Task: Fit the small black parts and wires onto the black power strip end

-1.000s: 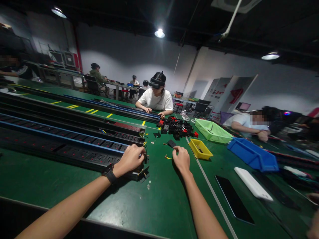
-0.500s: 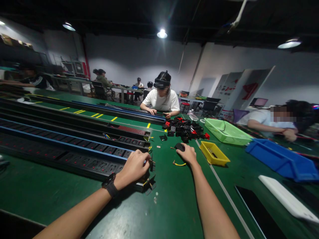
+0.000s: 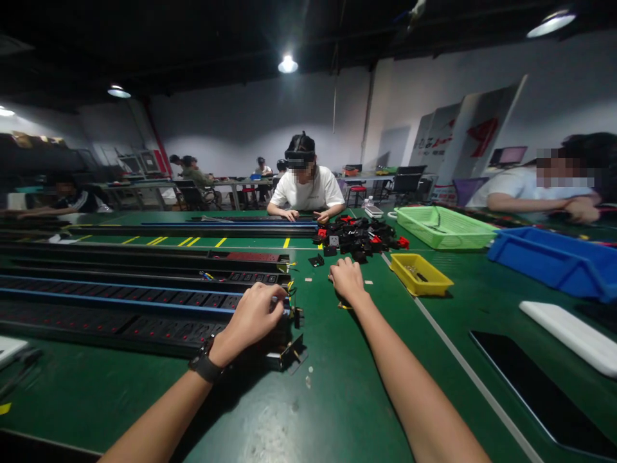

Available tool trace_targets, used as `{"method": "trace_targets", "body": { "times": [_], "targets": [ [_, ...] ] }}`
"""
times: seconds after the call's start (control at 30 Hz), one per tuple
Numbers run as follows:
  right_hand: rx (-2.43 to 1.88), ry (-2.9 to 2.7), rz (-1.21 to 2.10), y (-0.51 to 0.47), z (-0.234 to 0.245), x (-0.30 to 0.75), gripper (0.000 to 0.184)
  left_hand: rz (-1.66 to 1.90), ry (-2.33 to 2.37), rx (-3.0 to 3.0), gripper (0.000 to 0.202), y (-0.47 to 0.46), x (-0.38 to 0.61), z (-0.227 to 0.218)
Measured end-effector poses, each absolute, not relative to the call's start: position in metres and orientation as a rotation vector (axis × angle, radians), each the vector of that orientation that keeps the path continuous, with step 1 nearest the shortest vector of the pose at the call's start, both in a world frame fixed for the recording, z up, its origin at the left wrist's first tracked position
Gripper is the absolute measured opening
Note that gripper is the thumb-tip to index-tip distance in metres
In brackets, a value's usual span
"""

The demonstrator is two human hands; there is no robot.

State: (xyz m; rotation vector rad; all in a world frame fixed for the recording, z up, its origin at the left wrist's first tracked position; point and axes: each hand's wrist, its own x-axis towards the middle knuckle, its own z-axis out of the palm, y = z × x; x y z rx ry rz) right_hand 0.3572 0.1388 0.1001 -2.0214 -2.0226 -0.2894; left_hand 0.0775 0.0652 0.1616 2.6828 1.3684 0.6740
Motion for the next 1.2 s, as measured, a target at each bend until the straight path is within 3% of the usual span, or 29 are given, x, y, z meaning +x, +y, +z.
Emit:
{"method": "trace_targets", "body": {
  "times": [0.17, 0.4, 0.53, 0.77, 1.2],
  "targets": [
    [-1.562, -2.05, 0.125, 0.142, 0.118, 0.326, 0.014, 0.688, 1.322, 2.575, 0.023, 0.109, 0.086, 0.179],
    [-1.195, -1.894, 0.314, 0.145, 0.124, 0.285, 0.01, 0.658, 1.152, 2.523, 0.025, 0.168, 0.099, 0.168],
    [-1.17, -1.8, 0.394, 0.148, 0.116, 0.285, 0.008, 0.672, 1.119, 2.493, 0.025, 0.184, 0.095, 0.162],
    [-1.259, -1.623, 0.37, 0.151, 0.089, 0.288, 0.022, 0.716, 1.376, 2.47, 0.024, 0.195, 0.083, 0.149],
    [-1.365, -1.715, 0.245, 0.129, 0.073, 0.276, 0.034, 0.466, 1.544, 2.716, 0.024, 0.17, 0.091, 0.154]
  ]
}}
